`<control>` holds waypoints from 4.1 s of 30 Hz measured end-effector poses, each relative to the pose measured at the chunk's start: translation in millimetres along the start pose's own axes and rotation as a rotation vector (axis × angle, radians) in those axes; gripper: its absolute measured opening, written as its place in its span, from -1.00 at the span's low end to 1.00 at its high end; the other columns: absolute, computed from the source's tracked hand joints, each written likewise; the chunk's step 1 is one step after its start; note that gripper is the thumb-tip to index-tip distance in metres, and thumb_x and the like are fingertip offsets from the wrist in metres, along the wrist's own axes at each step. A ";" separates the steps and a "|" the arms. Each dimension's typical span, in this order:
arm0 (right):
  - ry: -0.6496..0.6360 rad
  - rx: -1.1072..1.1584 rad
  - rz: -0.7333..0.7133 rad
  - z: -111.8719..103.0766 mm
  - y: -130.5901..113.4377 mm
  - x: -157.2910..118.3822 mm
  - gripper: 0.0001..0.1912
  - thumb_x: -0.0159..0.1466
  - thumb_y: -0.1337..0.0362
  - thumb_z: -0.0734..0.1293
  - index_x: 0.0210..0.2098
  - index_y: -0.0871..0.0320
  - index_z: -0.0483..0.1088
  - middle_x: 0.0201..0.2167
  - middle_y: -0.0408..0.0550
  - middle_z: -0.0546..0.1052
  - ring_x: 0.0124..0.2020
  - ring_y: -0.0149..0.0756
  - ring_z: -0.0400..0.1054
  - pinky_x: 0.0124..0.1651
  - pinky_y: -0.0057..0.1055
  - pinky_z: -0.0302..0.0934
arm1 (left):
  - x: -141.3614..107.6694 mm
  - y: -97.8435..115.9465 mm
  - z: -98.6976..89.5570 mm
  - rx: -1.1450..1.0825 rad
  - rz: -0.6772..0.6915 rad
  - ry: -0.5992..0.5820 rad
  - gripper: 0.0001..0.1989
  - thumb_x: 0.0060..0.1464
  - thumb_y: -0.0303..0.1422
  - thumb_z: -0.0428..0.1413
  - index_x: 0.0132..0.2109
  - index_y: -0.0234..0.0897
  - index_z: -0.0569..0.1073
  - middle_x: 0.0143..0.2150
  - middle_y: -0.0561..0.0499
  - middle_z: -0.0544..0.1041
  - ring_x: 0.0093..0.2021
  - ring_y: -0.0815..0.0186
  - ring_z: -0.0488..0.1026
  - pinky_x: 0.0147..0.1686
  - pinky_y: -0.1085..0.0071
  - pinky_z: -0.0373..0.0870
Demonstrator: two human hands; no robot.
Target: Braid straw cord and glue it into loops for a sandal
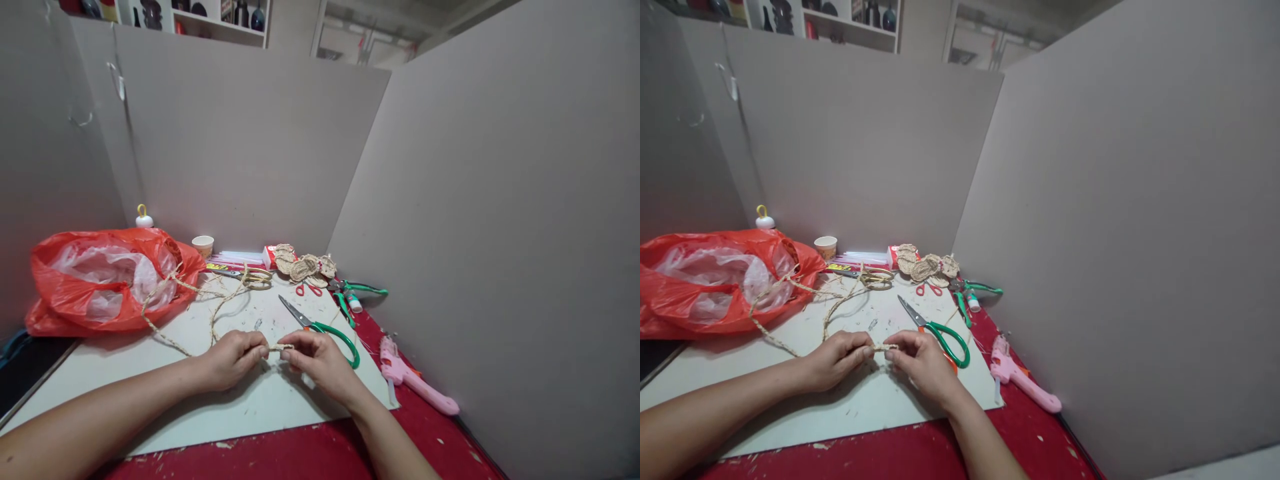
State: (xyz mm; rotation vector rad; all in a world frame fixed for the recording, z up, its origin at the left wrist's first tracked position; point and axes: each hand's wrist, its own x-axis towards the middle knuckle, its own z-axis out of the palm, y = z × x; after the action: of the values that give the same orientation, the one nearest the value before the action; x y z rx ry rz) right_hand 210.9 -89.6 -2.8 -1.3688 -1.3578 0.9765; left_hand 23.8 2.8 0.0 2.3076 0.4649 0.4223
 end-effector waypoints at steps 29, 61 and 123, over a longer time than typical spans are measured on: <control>0.033 0.207 0.019 9.9 8.8 3.5 -0.68 0.03 0.09 0.47 -0.34 0.20 0.51 -0.59 -0.15 0.51 -0.64 -0.45 0.35 -0.53 -0.49 0.22 | 3.7 -14.3 8.8 -0.687 -0.082 -0.181 -0.59 0.13 -0.03 -0.04 -0.42 -0.31 0.30 -0.62 0.06 0.42 -0.70 0.50 0.04 -0.67 0.52 -0.03; -0.078 0.057 0.012 7.8 -1.6 -12.3 -0.72 0.06 0.12 0.45 -0.30 0.17 0.51 -0.59 -0.12 0.55 -0.62 -0.37 0.42 -0.51 -0.48 0.28 | 1.2 -8.3 -1.4 -0.990 -0.199 -0.476 -0.57 0.03 -0.01 0.10 -0.40 -0.36 0.38 -0.47 -0.11 0.57 -0.70 0.49 0.29 -0.75 0.54 -0.05; 0.022 -0.011 -0.133 10.5 -6.1 -15.0 -0.71 0.06 0.18 0.45 -0.22 0.14 0.56 -0.55 -0.10 0.55 -0.60 -0.38 0.37 -0.50 -0.47 0.28 | 0.3 -1.1 -4.1 -1.214 -0.256 -0.438 -0.72 0.00 -0.22 0.21 -0.34 -0.41 0.44 -0.54 -0.03 0.55 -0.71 0.46 0.39 -0.76 0.62 0.12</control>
State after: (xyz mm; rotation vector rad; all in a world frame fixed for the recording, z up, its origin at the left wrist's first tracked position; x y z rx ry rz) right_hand 198.2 -104.0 -0.6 -1.2758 -1.4202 0.8641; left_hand 22.1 6.1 2.1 1.0857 0.1740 0.0124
